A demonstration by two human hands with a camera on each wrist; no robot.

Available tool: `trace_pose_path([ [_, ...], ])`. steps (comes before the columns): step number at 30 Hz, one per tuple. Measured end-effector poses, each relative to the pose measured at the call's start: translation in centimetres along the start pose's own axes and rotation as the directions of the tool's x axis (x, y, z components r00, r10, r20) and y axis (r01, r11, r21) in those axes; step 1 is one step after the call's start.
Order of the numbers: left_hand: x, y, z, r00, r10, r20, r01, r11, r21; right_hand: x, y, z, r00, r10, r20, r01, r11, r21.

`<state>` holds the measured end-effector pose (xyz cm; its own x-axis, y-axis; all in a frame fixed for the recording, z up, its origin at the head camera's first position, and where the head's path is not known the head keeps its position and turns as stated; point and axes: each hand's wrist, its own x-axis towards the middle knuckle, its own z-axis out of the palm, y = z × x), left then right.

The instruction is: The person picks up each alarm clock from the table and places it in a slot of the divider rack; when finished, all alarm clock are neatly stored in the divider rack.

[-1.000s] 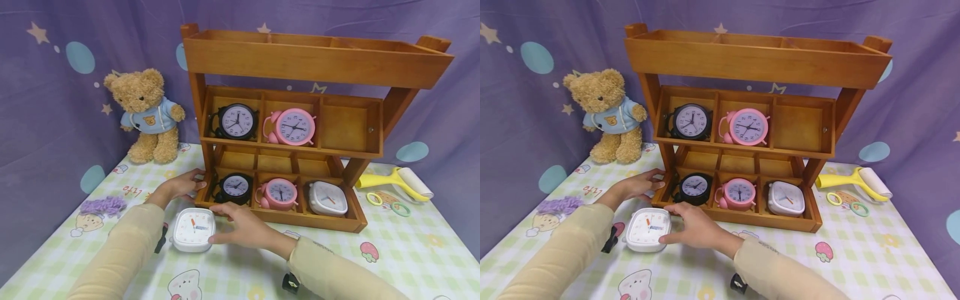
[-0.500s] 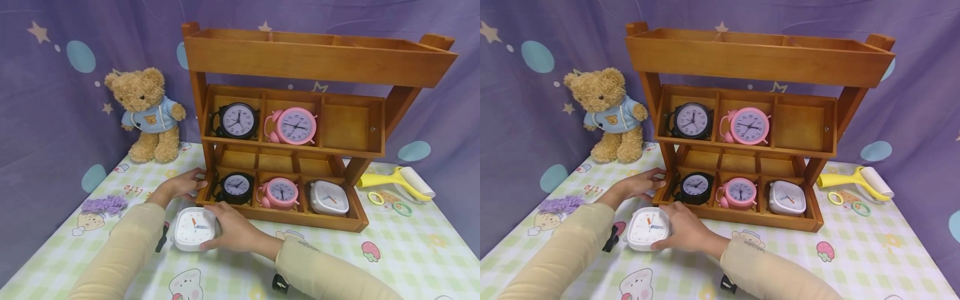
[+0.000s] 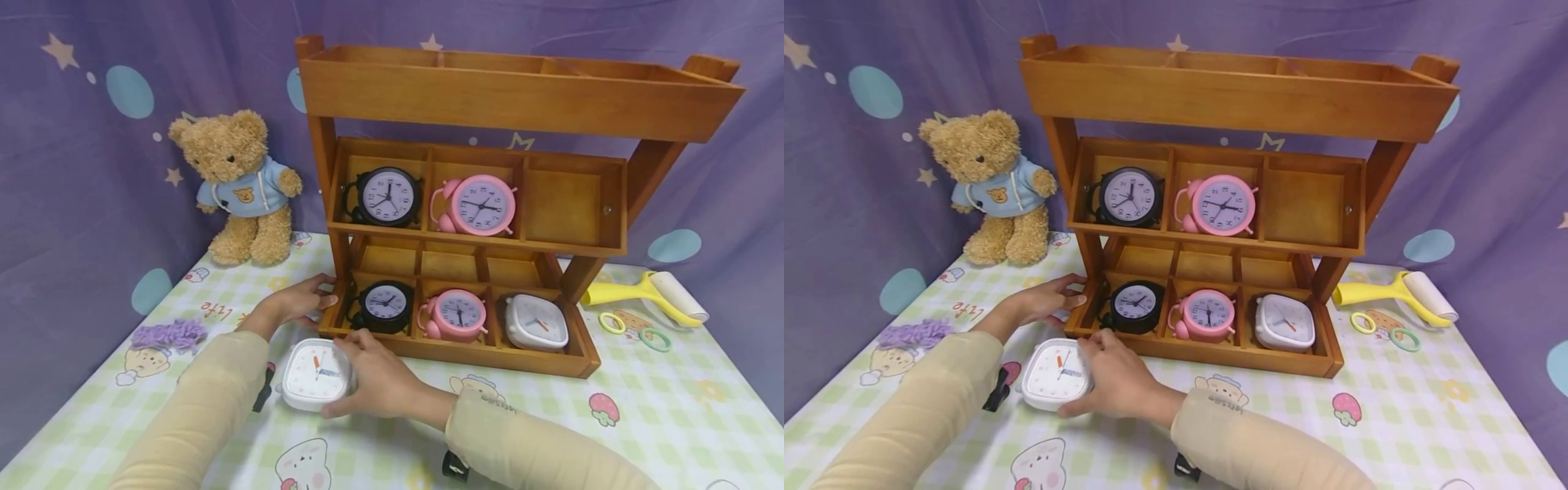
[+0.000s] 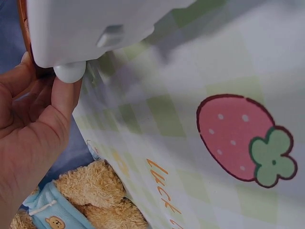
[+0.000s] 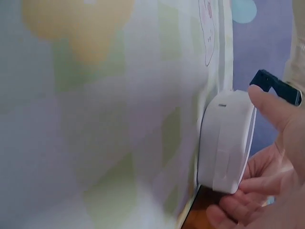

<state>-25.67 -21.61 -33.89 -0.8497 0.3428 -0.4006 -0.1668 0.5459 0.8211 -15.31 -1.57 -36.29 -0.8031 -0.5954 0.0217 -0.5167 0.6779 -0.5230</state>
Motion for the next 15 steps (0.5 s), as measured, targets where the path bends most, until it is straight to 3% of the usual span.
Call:
trace_pose_path([
  [7, -0.06, -0.02, -0.01, 1.000, 0.003, -0.002, -0.003, 1.000, -0.003, 0.00, -0.76, 0.19, 0.992, 0.127, 0.012, -0.127, 0.992, -0.021],
  [15, 0.10, -0.22, 0.01, 1.000, 0.003, -0.003, -0.003, 1.000, -0.009, 0.27, -0.71, 0.70, 0.994, 0.110, -0.013, -0.110, 0.994, 0.020],
])
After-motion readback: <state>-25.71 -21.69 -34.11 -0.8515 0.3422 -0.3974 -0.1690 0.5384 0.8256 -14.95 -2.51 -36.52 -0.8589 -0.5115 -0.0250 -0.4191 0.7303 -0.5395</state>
